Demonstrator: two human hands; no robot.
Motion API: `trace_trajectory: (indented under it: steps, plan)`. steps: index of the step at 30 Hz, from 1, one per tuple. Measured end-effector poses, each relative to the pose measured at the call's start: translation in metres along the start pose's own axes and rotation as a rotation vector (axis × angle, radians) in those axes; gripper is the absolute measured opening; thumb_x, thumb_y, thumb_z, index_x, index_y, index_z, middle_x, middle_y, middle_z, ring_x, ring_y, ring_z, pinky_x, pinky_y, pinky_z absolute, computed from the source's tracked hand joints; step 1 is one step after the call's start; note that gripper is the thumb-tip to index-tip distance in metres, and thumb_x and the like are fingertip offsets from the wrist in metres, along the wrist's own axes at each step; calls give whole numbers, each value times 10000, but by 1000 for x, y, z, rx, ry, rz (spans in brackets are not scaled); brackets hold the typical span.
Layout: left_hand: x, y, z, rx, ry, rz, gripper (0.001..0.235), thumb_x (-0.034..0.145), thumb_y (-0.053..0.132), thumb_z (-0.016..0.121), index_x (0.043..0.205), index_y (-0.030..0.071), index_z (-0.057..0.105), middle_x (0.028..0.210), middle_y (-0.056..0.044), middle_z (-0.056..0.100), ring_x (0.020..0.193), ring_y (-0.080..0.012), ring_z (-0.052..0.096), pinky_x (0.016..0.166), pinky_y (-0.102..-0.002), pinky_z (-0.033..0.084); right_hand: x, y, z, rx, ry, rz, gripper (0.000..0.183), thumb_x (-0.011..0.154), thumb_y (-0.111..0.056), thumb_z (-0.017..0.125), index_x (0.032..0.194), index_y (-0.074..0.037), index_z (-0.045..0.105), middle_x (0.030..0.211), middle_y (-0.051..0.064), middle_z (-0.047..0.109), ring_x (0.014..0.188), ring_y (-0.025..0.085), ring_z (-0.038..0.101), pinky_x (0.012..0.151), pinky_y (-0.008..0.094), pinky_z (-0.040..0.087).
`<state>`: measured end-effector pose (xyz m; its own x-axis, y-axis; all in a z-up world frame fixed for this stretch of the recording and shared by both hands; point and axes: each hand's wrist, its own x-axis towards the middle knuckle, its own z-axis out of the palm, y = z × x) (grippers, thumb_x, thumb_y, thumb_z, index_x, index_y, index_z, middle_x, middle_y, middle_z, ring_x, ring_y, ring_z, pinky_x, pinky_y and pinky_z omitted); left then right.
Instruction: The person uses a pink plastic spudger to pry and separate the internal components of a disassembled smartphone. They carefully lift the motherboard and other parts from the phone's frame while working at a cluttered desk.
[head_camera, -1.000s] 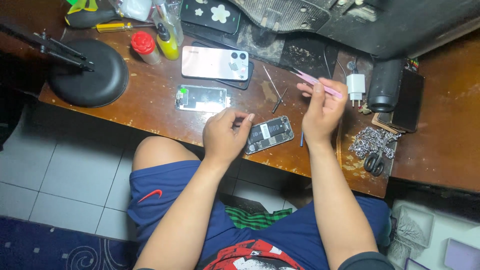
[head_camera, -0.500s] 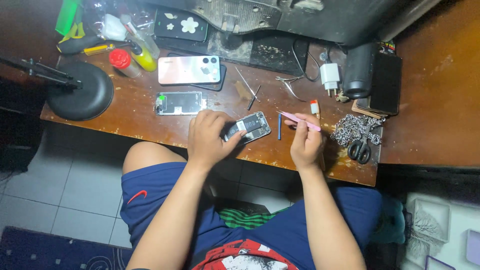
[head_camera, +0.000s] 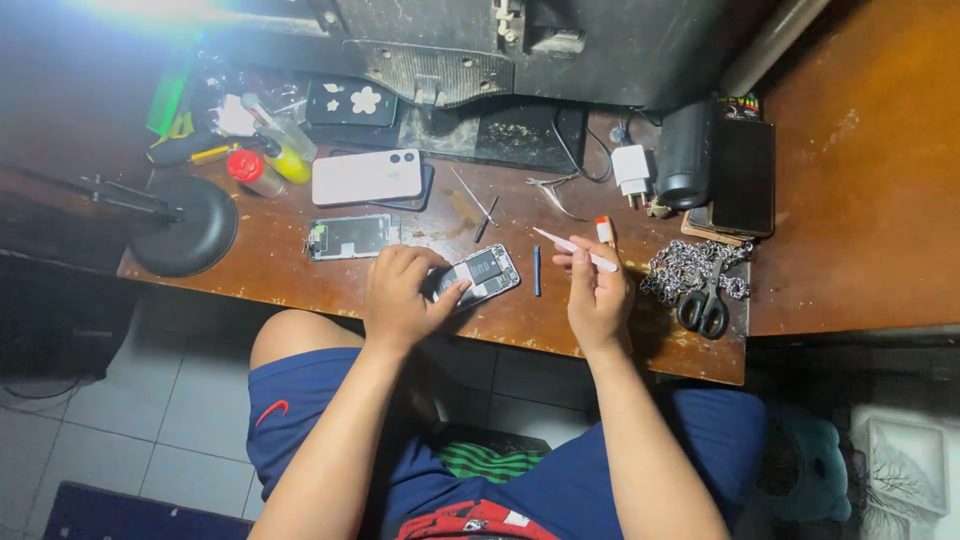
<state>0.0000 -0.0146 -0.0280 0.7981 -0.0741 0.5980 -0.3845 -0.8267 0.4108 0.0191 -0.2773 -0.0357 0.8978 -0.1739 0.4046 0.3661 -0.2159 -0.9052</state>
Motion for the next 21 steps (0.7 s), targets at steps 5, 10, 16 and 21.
trace_trajectory:
  steps: [5,10,16,21]
  plan:
    - [0,2,0,6,12,3,298,819,513,789,880,231,713,874,50,672,901,-212,629,797,-361,473,-4,7,-2,-51,3,-21,128,1019,-135,700,1071,-22,733,907,157,790,792,254,777,731,361,612]
    - [-2,-1,2,-13,30,-9,306,815,511,796,862,221,711,858,43,674,884,-219,633,787,-368,478,-3,4,1,-81,-5,-46,136,1002,-97,710,1111,-26,751,966,160,797,807,237,777,730,369,611]
    - [-2,0,1,-19,30,-20,298,805,494,806,862,216,714,859,41,680,891,-216,635,798,-365,479,-3,1,3,-61,16,-39,123,1020,-82,694,1104,-17,758,971,172,795,808,244,780,736,372,612]
    - [-1,2,-1,-15,6,-29,329,823,534,774,905,221,716,887,33,680,920,-223,635,811,-371,484,-5,10,1,-56,5,-18,161,1053,-74,625,1147,-8,739,915,195,785,817,280,779,733,380,611]
